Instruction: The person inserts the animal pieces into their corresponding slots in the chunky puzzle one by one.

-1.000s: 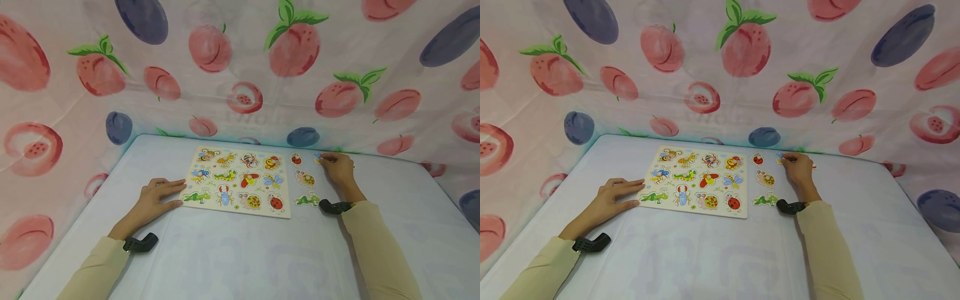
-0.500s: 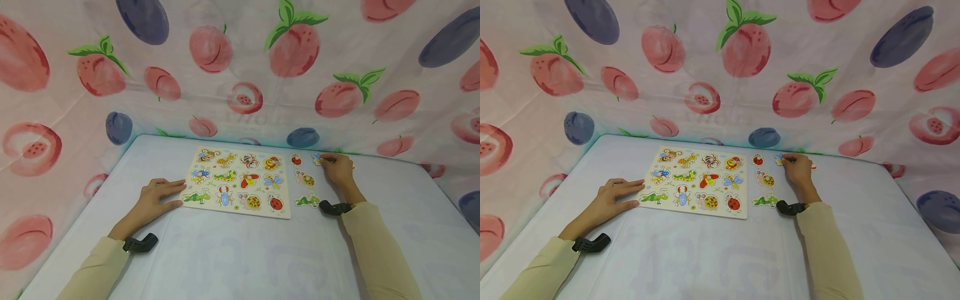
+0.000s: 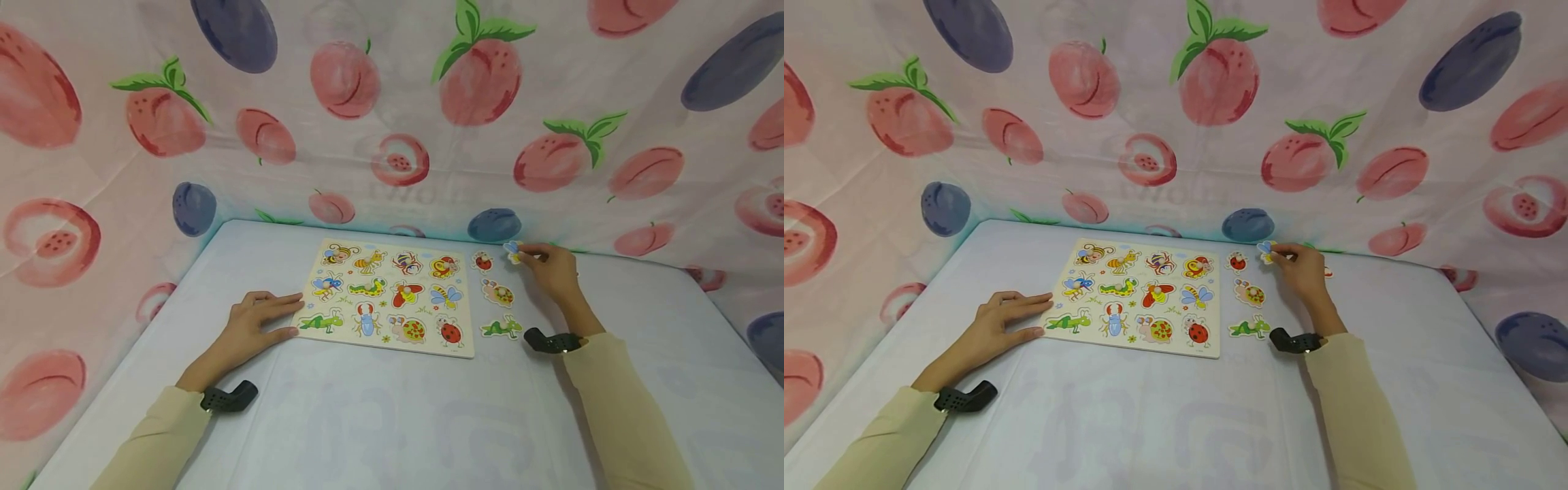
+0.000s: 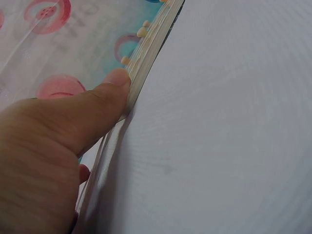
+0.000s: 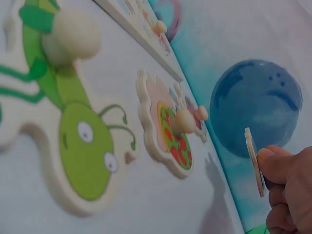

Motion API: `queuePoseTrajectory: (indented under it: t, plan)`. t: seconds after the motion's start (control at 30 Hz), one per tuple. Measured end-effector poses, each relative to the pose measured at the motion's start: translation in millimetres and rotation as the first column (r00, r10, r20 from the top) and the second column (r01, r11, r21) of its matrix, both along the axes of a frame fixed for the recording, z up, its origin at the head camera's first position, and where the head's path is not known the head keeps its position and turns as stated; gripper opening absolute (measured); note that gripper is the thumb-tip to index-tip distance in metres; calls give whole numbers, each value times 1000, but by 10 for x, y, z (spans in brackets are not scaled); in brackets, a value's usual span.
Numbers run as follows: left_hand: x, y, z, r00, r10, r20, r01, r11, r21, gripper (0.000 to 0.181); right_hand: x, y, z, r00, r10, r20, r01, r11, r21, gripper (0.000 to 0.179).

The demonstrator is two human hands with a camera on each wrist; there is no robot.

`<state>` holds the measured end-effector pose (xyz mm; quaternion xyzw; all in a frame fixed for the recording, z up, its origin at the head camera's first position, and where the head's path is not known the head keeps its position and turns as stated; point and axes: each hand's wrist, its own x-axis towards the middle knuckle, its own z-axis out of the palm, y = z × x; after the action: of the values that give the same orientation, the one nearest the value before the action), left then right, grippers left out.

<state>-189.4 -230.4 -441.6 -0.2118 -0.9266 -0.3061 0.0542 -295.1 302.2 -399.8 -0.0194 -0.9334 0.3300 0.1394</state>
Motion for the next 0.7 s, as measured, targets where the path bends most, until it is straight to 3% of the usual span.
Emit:
queuePoseTrajectory:
  t: [0.23, 0.5, 0.7]
  plan:
    - [-2, -8, -4, 1000, -6, -11, 6, 1000, -1, 52, 51, -88, 21, 995, 62, -81, -65, 997, -32, 29]
    - [6, -11, 7, 1000, -2, -7, 2, 1000, -3, 53, 145, -211, 52, 991, 109, -83, -113, 992, -49, 27]
    - [5, -6, 2, 1000, -2, -6, 2, 1000, 2, 52, 185, -289, 66, 976, 162, -145, -169, 985, -34, 23]
